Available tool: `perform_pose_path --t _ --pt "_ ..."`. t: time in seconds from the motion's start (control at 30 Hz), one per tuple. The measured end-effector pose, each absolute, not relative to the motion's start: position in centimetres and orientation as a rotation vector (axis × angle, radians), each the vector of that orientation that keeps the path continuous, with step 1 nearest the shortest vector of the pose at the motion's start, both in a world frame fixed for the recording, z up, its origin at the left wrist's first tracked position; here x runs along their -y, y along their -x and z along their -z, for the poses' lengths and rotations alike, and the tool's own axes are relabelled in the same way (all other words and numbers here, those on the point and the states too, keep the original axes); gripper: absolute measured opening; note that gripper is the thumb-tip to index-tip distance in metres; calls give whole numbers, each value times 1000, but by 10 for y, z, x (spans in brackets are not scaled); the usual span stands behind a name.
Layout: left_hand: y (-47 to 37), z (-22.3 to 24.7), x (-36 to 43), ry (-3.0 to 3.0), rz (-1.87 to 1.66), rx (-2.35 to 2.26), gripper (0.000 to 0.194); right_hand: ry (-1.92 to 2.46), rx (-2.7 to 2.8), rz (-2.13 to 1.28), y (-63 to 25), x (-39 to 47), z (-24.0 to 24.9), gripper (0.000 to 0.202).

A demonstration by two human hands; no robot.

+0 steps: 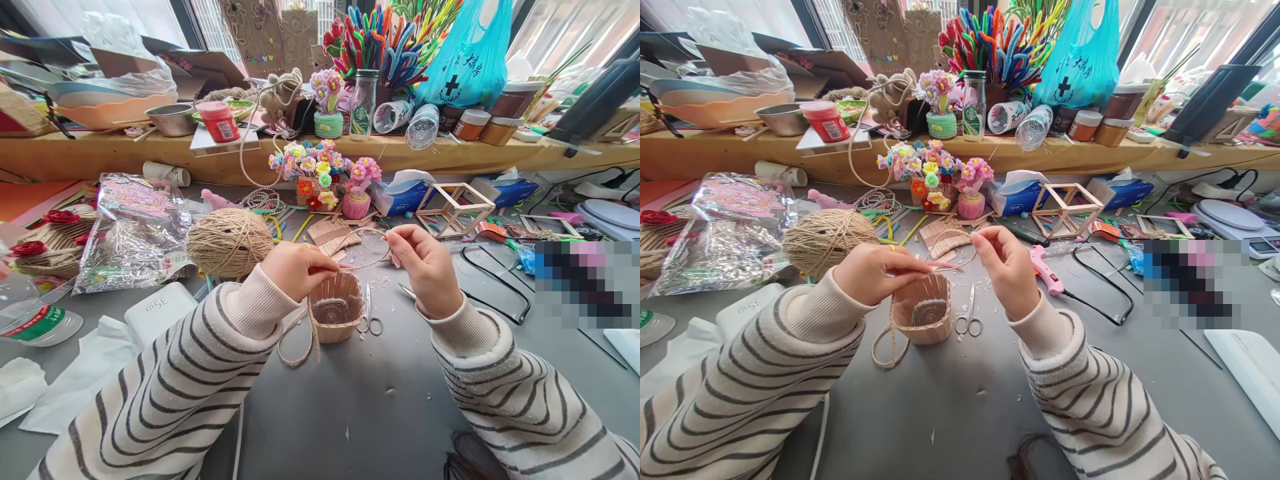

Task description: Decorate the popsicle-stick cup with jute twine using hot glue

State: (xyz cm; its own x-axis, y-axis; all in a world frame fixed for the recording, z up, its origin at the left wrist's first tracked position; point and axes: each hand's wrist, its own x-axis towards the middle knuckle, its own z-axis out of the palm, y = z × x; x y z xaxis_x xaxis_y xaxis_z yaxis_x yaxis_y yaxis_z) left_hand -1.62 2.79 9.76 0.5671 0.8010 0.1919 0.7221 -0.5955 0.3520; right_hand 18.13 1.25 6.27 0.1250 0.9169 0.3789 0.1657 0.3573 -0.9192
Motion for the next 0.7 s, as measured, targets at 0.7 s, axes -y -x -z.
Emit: perform_pose_path --t 0.7 --pt "20 -92 -3 -2358 -624 -1401 19 1984 1880 -120 -296 -30 -20 37"
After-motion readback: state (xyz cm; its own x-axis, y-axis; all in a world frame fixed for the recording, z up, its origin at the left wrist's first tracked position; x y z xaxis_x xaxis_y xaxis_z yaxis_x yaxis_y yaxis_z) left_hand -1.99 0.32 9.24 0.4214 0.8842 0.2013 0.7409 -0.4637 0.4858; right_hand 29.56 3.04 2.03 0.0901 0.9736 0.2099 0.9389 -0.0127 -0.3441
